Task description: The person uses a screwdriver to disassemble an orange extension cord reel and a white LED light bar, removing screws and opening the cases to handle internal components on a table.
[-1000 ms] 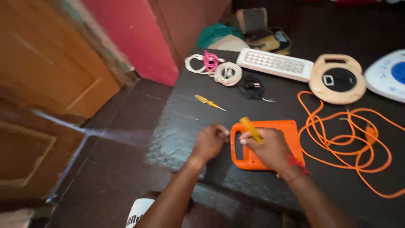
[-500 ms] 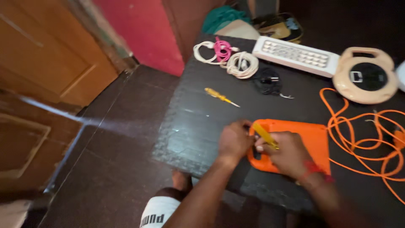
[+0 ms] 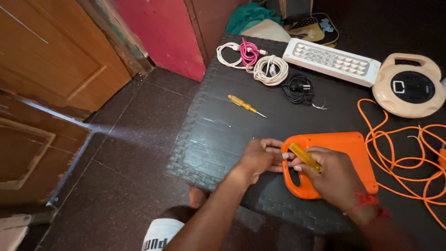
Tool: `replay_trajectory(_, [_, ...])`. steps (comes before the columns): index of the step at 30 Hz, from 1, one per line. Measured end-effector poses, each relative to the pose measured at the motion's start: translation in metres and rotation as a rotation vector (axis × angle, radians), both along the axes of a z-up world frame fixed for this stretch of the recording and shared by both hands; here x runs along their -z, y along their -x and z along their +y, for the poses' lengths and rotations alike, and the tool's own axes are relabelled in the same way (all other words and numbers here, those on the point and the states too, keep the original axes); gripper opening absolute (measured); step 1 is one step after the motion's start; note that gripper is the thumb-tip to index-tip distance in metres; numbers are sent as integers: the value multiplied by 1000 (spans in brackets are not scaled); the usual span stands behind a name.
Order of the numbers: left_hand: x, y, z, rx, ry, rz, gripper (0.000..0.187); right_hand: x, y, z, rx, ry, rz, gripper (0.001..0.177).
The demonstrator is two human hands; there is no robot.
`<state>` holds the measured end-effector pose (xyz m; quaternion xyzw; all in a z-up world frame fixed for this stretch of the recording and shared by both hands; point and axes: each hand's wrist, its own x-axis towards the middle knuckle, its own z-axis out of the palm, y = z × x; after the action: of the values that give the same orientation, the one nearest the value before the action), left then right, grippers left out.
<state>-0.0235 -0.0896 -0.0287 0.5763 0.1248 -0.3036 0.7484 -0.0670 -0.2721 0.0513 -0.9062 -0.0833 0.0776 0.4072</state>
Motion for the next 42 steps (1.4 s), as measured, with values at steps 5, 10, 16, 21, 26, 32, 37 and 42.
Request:
replay_trajectory(5, [-1, 5, -2, -33, 85, 31, 33, 0, 4, 6, -46, 95, -165, 13])
replay_trajectory(10, [1, 5, -1, -18, 149, 9, 38, 6, 3, 9, -80, 185, -214, 14])
replay_trajectory(16, [-2, 5, -2, -58, 135, 80, 34, 10, -2, 8, -38, 259, -215, 8])
replay_trajectory(21, [-2, 6, -2, -70, 139, 68, 34, 3, -4, 14, -30, 224, -141, 11])
replay_trajectory(26, [-3, 5, -4, -100, 120, 99, 34, -2, -4, 16, -33, 235, -110, 11])
replay_trajectory(32, [-4, 7, -4, -102, 128, 91, 35, -1, -6, 18, -39, 276, -31, 12])
replay_trajectory(37, [-3, 7, -5, -90, 104, 92, 34, 3, -6, 19, -49, 337, -73, 13])
replay_trajectory(42, [-1, 10, -7, -100, 128, 89, 29, 8, -7, 17, -15, 317, -62, 11])
